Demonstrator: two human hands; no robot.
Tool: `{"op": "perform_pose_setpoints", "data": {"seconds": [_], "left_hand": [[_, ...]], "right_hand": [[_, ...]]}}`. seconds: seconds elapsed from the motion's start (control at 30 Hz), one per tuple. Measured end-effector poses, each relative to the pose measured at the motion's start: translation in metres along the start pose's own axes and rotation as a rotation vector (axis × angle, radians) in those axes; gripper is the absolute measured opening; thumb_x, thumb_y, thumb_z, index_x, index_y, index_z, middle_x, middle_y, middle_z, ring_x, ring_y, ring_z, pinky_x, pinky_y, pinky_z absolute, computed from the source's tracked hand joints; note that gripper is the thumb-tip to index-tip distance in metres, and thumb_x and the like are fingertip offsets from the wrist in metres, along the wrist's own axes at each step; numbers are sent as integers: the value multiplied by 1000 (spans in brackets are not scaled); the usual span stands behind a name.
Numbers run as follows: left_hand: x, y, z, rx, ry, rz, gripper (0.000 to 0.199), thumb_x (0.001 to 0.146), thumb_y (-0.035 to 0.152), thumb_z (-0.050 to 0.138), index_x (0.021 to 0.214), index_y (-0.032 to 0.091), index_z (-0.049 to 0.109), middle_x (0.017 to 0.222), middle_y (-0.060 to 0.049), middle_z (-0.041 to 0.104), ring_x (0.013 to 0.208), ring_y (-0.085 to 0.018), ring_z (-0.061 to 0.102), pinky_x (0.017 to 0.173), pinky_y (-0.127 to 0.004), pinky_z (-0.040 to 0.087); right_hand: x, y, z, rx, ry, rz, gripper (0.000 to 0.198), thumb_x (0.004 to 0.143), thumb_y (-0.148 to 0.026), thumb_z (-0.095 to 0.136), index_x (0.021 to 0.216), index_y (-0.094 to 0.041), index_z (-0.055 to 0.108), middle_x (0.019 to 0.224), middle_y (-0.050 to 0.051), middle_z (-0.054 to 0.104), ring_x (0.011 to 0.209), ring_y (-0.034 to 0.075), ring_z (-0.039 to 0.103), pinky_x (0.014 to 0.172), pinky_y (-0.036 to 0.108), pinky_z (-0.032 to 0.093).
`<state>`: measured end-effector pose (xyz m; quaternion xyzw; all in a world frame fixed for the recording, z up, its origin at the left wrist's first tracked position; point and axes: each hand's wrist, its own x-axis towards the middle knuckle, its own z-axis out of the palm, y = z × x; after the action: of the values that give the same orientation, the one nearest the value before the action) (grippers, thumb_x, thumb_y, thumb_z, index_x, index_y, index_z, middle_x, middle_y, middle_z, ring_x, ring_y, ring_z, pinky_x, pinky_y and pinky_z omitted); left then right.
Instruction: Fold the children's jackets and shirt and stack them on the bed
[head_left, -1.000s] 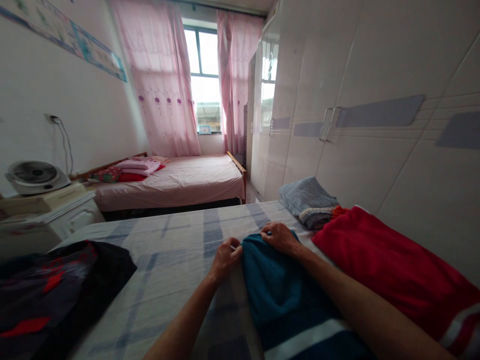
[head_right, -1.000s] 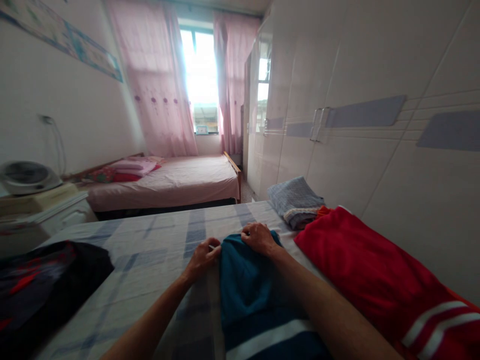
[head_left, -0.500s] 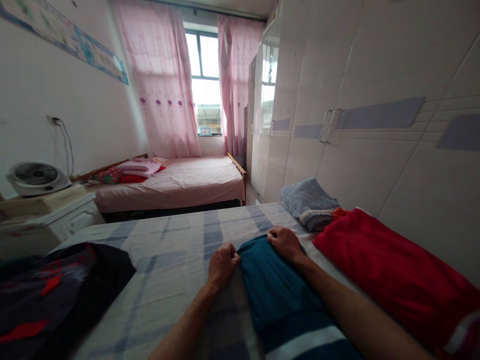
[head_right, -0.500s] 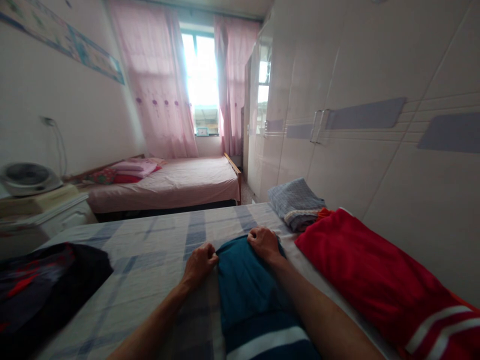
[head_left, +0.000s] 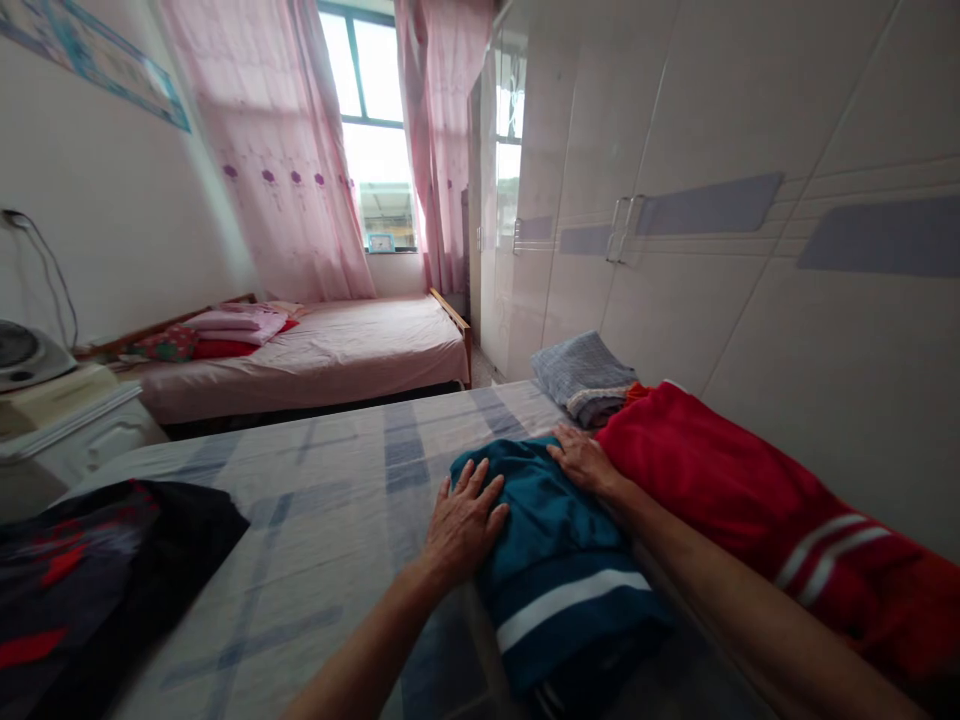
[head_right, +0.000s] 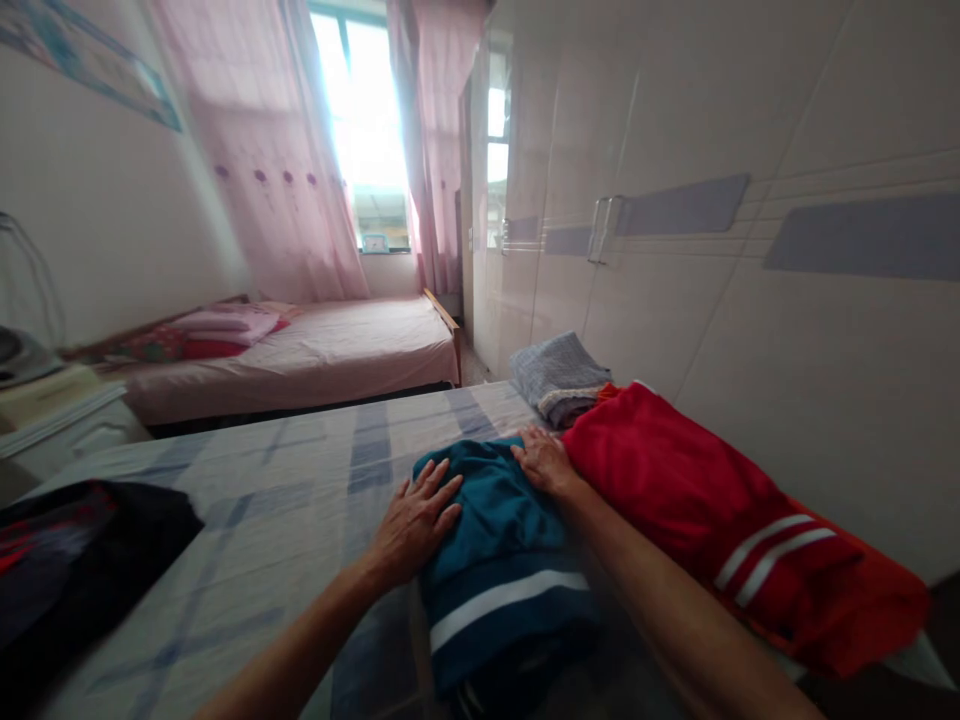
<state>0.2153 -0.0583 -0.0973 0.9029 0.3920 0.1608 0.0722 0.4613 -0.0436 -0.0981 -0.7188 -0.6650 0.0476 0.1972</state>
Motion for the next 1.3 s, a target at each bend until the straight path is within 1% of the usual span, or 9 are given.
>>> {"op": "perform_pose_setpoints", "data": {"seconds": [0.17,0.23,0.47,0.6,0.8,0.97,1.07,1.17,1.3], "left_hand": [[-39,26,-15,-64,-9,227,47,92,47,38,136,34,40,149,-3,32,138,-27,21,109,-56,21],[-54,33,-16,-109,-42,314,51,90,51,38,139,37,34,149,-1,30,138,-27,22,109,-57,20],[-67,32,1,-115,20,306,53,89,48,43,140,35,34,149,-2,32,136,-29,27,109,-59,18],[-66,26,4,-86,46,356,66,84,58,46,142,33,30,149,-5,31,136,-32,27,108,-59,18],[-71,15,7,-53,69,415,85,73,72,48,144,31,25,149,-7,30,135,-34,28,108,-59,19],[-71,12,9,-69,67,437,79,79,72,36,145,31,21,151,-7,25,137,-32,24,109,-57,17],[-73,10,12,-102,165,419,72,86,67,20,147,27,17,153,-7,19,139,-29,20,112,-53,15],[-73,7,16,-117,248,373,68,90,60,16,147,24,12,153,-9,17,139,-27,21,112,-50,18],[-72,5,20,-96,257,352,62,92,55,22,146,26,18,152,-9,23,137,-27,27,109,-48,27]], "right_hand": [[-53,0,-18,62,73,39,58,89,-43,31,137,-12,39,146,12,34,136,21,28,112,38,23],[-84,2,-19,172,78,139,64,87,-49,34,138,-11,37,146,13,35,135,23,31,112,40,24],[-142,2,-30,938,-105,578,63,74,-49,60,126,-14,48,129,14,55,116,27,54,96,40,44],[-141,-15,-43,1322,-283,524,46,74,-49,64,107,-16,60,97,9,71,92,24,66,84,37,51],[-131,-37,-47,1394,-512,352,44,75,-42,64,108,-14,60,93,8,72,87,22,67,88,39,48],[-119,-44,-40,1253,-310,419,42,62,-19,63,103,-13,60,72,2,70,64,18,65,67,31,51],[-109,-42,-49,1221,-207,408,40,61,-18,58,101,-16,60,68,0,68,58,16,63,61,28,51],[-98,-33,-82,1170,-80,384,36,63,-20,60,98,-18,60,69,0,68,56,15,62,57,27,50],[-86,1,-158,993,138,379,26,67,-24,59,92,-17,62,68,3,68,56,17,62,56,30,51]]}}
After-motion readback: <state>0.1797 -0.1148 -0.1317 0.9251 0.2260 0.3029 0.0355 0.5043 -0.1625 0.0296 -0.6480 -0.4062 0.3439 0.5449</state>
